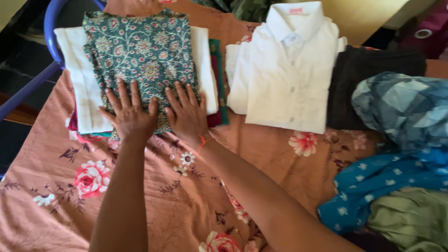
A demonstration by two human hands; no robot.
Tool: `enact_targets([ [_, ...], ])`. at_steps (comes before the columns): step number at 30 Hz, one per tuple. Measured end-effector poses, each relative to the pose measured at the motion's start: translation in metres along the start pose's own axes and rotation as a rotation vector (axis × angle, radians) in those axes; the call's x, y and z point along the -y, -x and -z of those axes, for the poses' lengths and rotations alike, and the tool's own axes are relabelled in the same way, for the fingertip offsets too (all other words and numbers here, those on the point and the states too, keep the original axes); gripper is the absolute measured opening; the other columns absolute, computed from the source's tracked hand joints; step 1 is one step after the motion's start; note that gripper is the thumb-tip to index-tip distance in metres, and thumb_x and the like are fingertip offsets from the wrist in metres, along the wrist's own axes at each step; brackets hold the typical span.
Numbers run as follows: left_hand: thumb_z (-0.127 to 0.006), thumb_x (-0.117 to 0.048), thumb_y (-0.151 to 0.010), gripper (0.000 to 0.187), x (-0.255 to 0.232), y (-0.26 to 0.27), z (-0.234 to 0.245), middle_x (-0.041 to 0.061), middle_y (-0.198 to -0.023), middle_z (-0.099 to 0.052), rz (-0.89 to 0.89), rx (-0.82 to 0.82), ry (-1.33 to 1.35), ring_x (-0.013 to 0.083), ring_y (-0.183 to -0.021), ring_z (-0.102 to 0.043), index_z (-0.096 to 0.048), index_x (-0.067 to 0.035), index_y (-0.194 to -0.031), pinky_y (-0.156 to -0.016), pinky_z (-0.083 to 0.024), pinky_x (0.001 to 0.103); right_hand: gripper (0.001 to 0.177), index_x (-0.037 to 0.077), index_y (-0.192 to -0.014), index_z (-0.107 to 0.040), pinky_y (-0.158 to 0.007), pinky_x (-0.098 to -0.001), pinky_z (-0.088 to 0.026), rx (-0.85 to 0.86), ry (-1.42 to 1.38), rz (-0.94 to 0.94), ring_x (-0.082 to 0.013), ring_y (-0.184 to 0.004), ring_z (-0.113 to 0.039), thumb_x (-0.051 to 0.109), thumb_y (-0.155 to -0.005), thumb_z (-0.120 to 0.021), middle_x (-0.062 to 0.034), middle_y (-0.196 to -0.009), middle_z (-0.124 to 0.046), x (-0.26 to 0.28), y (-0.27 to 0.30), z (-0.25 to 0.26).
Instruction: The person folds a green floral-patterned cloth on a bed, smoothing and aligning it into a compact rectangle. The person then picks up a light green cloth and begins to fold it.
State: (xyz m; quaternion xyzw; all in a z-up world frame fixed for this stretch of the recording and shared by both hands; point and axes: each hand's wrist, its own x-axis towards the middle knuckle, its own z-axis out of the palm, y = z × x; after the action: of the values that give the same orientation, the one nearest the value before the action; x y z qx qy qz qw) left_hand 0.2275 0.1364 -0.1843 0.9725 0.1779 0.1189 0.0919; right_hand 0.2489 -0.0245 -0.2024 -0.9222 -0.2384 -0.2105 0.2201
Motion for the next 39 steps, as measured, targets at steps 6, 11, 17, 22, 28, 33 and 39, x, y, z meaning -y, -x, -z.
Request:
enact_targets([
  [6, -0.035, -0.064, -0.102, 0.077, -0.010, 0.007, 0.017, 0.015, -0.171, -0.011, 0.007, -0.045, 0.027, 0.0463, -0.156, -0.004, -0.027, -0.019, -0.164, -0.115, 0.002, 0.076, 0.063, 0.015, -0.155, -0.042, -0.116, -0.0701, -0.023, 0.139, -0.053, 0.040, -0.0429, -0.152, -0.026, 0.046, -0.101, -0.054, -0.0202, -0.165, -0.028, 0.007, 0.026, 0.052],
  [11, -0.042, -0.055, -0.102, 0.073, -0.053, 0.117, -0.007, 0.020, -0.169, -0.018, 0.049, -0.305, 0.071, 0.0492, -0.153, -0.010, -0.032, -0.015, -0.162, -0.113, -0.004, 0.077, 0.068, 0.014, -0.157, -0.038, -0.114, -0.0721, -0.021, 0.393, -0.176, 0.083, -0.0510, -0.152, -0.016, 0.043, -0.099, -0.059, -0.0234, -0.168, -0.017, -0.016, 0.172, 0.148],
  [17, -0.046, -0.041, -0.100, 0.064, -0.128, 0.311, -0.042, 0.023, -0.165, -0.030, -0.021, -0.072, 0.102, 0.0496, -0.151, -0.020, -0.042, -0.012, -0.157, -0.114, -0.013, 0.073, 0.073, 0.012, -0.163, -0.033, -0.116, -0.0708, -0.019, 0.501, 0.072, 0.033, -0.0473, -0.153, -0.020, 0.051, -0.103, -0.050, -0.0193, -0.168, -0.019, -0.054, 0.267, 0.169],
  [22, -0.047, -0.040, -0.106, 0.058, -0.134, 0.385, -0.023, 0.026, -0.166, -0.030, -0.097, 0.004, 0.157, 0.0489, -0.153, -0.023, -0.048, -0.016, -0.158, -0.122, -0.017, 0.066, 0.076, 0.021, -0.162, -0.031, -0.120, -0.0666, -0.020, 0.516, -0.018, 0.048, -0.0459, -0.154, -0.021, 0.051, -0.097, -0.056, -0.0159, -0.168, -0.022, -0.070, 0.308, 0.166],
  [28, -0.051, -0.045, -0.101, 0.057, -0.148, 0.436, -0.017, 0.022, -0.165, -0.032, -0.165, -0.017, 0.107, 0.0472, -0.152, -0.025, -0.050, -0.021, -0.152, -0.117, -0.017, 0.069, 0.076, 0.020, -0.160, -0.031, -0.116, -0.0691, -0.020, 0.684, -0.007, 0.025, -0.0460, -0.152, -0.020, 0.043, -0.093, -0.059, -0.0165, -0.167, -0.022, -0.078, 0.366, 0.171],
  [33, -0.050, -0.043, -0.102, 0.059, -0.153, 0.473, -0.029, 0.022, -0.165, -0.035, -0.240, -0.050, 0.118, 0.0477, -0.151, -0.029, -0.049, -0.022, -0.157, -0.118, -0.020, 0.069, 0.067, 0.010, -0.156, -0.045, -0.126, -0.0624, -0.024, 0.517, 0.001, 0.172, -0.0446, -0.153, -0.029, 0.030, -0.093, -0.061, -0.0191, -0.165, -0.036, -0.082, 0.406, 0.181],
  [39, -0.054, -0.042, -0.103, 0.051, -0.155, 0.500, -0.039, 0.021, -0.162, -0.038, -0.262, 0.034, 0.157, 0.0495, -0.148, -0.031, -0.052, -0.022, -0.150, -0.115, -0.024, 0.069, 0.053, 0.014, -0.139, -0.060, -0.114, -0.0670, -0.026, 0.578, 0.032, -0.157, -0.0427, -0.144, -0.038, 0.035, -0.090, -0.064, -0.0179, -0.149, -0.050, -0.067, 0.386, 0.242],
])
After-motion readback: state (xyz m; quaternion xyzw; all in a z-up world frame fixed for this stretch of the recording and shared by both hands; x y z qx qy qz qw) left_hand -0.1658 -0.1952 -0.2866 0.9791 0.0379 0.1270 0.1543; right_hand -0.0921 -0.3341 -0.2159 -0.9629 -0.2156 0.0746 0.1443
